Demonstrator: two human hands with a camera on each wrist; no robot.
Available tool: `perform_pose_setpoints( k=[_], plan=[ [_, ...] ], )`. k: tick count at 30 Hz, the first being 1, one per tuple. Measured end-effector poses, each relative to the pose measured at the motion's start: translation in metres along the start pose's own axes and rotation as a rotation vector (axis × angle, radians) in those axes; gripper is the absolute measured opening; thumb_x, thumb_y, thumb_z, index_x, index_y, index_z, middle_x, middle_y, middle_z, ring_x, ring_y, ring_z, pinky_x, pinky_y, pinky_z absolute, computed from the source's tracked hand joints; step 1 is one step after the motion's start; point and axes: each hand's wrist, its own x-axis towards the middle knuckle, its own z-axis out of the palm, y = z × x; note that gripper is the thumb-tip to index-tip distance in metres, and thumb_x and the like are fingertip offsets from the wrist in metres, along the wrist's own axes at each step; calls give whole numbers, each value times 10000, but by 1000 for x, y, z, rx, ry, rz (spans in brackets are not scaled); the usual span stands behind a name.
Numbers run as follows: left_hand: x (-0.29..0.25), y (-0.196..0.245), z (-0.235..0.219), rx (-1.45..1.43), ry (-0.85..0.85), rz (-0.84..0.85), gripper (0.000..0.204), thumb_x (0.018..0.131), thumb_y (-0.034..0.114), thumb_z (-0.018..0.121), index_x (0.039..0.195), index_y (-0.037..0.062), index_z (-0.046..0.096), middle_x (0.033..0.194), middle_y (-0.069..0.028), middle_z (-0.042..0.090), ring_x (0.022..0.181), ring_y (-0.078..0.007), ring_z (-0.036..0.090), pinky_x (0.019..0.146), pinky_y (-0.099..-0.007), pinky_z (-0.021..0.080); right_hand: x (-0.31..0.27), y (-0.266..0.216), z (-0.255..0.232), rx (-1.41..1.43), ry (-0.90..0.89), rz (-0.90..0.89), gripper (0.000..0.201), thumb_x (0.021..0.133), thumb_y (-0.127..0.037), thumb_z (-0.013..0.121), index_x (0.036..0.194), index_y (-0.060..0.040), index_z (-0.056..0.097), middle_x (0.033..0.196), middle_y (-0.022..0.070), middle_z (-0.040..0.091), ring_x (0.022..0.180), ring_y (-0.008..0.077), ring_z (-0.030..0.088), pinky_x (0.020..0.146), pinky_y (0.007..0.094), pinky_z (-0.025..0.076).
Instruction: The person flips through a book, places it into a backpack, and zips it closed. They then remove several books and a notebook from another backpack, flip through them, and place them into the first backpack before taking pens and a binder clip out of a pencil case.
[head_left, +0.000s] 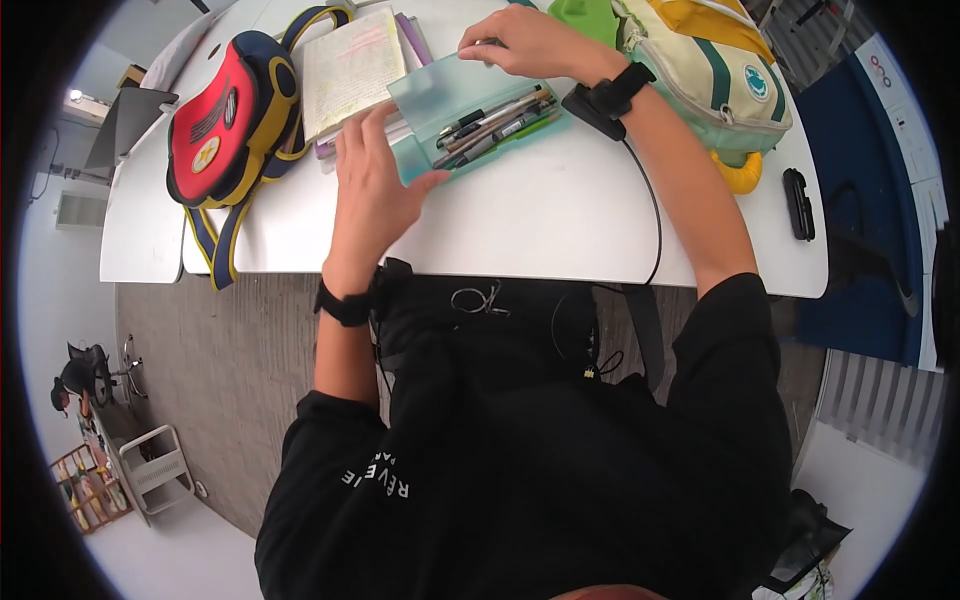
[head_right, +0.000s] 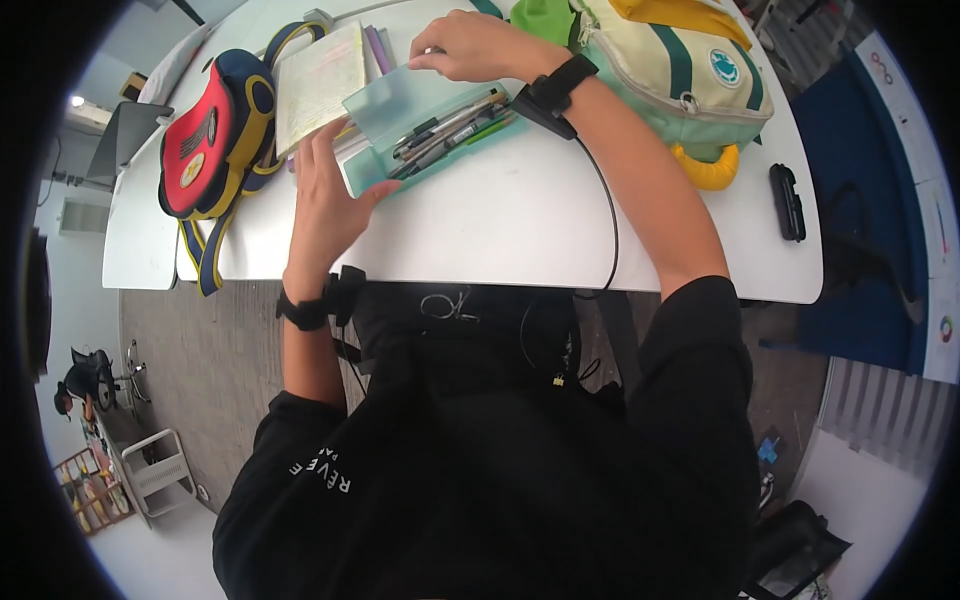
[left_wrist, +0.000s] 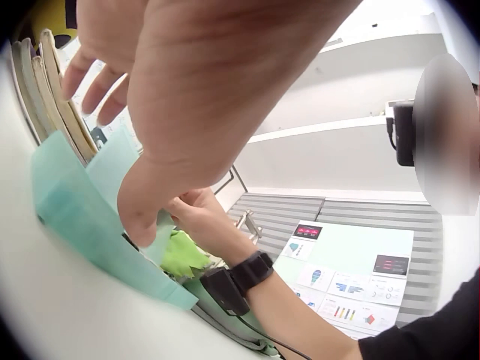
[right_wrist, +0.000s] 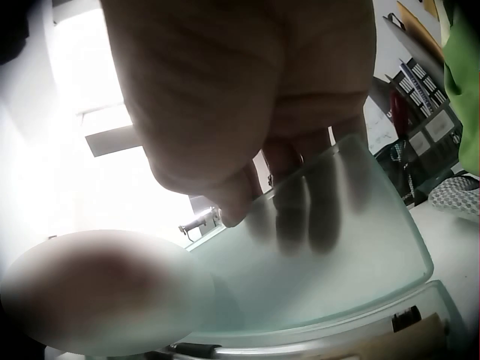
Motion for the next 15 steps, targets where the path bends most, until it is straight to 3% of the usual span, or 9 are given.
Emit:
perform_pose_setpoints(
  k=[2, 3, 5, 7, 12, 14, 15],
  plan=[
    [5, 13, 0, 2, 23, 144, 571, 787, 108, 808, 1283, 1, 545, 1286, -203, 546, 1206, -402, 514, 1000, -454, 448, 2, 1, -3, 122, 12, -81, 281, 951, -210, 614, 1000, 51, 706, 874, 188, 723, 779, 302, 686, 725, 371, 527],
    [10, 19, 3, -59, -15, 187, 403, 820, 73, 758, 1187, -12, 613, 1200, -206, 581, 1151, -410, 540, 961, -441, 465, 3, 0, -6, 122, 11, -74, 281, 951, -210, 614, 1000, 51, 706, 874, 188, 723, 779, 302, 686, 725, 371, 527],
    [23, 20, 12, -51, -119, 185, 398, 831, 79, 747, 1194, -16, 612, 1153, -208, 596, 1108, -408, 556, 937, -436, 473, -1, -4, -7, 203, -26, -13, 311, 940, -227, 581, 1013, 53, 695, 943, 252, 694, 851, 395, 660, 788, 423, 512],
    [38, 23, 21, 43, -265, 215, 369, 838, 93, 733, 1161, -39, 611, 992, -228, 621, 966, -412, 594, 860, -449, 489, -1, -3, -5, 156, -6, -42, 300, 941, -221, 581, 1005, 45, 702, 936, 253, 696, 851, 390, 665, 782, 424, 512],
    [63, 23, 37, 210, -417, 287, 317, 775, 97, 771, 993, -37, 584, 916, -236, 628, 897, -419, 615, 798, -474, 494, -9, -4, -1, 184, 93, -81, 264, 936, -184, 575, 905, 53, 689, 906, 251, 694, 802, 388, 664, 735, 420, 515],
    [70, 25, 37, 225, -451, 316, 317, 752, 102, 784, 943, -29, 568, 887, -241, 632, 880, -423, 622, 781, -476, 496, -8, 0, 3, 72, 33, -26, 298, 955, -256, 590, 1070, -13, 718, 880, 189, 721, 815, 351, 688, 767, 431, 529],
    [74, 26, 37, 238, -470, 330, 295, 719, 68, 780, 905, -36, 575, 840, -248, 643, 838, -420, 643, 750, -470, 521, -10, 1, 2, 71, 37, -24, 298, 955, -256, 590, 1070, -13, 718, 880, 189, 721, 815, 351, 688, 767, 431, 529]
  ],
)
